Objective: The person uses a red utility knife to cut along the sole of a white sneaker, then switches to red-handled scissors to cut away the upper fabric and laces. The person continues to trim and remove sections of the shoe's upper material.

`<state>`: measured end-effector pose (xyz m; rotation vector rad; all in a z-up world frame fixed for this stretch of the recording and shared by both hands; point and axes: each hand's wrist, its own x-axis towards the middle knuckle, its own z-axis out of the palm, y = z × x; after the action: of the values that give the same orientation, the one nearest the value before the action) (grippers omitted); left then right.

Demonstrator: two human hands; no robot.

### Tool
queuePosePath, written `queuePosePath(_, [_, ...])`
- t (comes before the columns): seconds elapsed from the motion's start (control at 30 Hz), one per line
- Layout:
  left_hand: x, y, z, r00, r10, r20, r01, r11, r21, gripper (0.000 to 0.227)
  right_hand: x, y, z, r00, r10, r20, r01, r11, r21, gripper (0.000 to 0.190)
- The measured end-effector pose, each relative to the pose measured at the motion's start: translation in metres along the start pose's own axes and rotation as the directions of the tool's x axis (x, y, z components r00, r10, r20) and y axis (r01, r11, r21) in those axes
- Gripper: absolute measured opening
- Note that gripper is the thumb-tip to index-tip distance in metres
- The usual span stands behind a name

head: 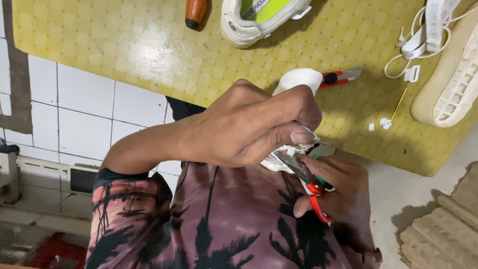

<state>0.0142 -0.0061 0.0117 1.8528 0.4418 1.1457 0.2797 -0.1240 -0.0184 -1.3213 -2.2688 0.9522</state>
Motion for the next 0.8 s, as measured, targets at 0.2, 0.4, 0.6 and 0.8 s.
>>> queuePosePath(0.2, [0.0, 0.004, 0.001, 1.0, 0.025, -0.014, -0.024, 0.996, 0.088, 0.028, 0.003, -0.023, -0.003, 0.985, 0.17, -0.02, -0.171, 0.985, -0.026, 0.084])
queuePosePath(0.4, [-0.001, 0.007, -0.002, 0.995, -0.086, 0.06, 0.084, 0.996, 0.035, 0.021, 0.011, -0.034, -0.012, 0.977, 0.204, 0.059, -0.207, 0.977, 0.052, 0.065])
queuePosePath(0.6, [-0.002, 0.007, -0.002, 0.995, -0.089, 0.048, 0.089, 0.996, 0.008, 0.017, 0.005, -0.027, -0.007, 0.996, 0.082, -0.023, -0.083, 0.996, -0.037, 0.08])
queuePosePath(0.8, [-0.003, 0.006, 0.0, 0.997, -0.06, 0.038, 0.058, 0.997, 0.042, 0.011, -0.001, -0.029, -0.01, 0.994, 0.104, -0.026, -0.107, 0.988, -0.112, 0.079])
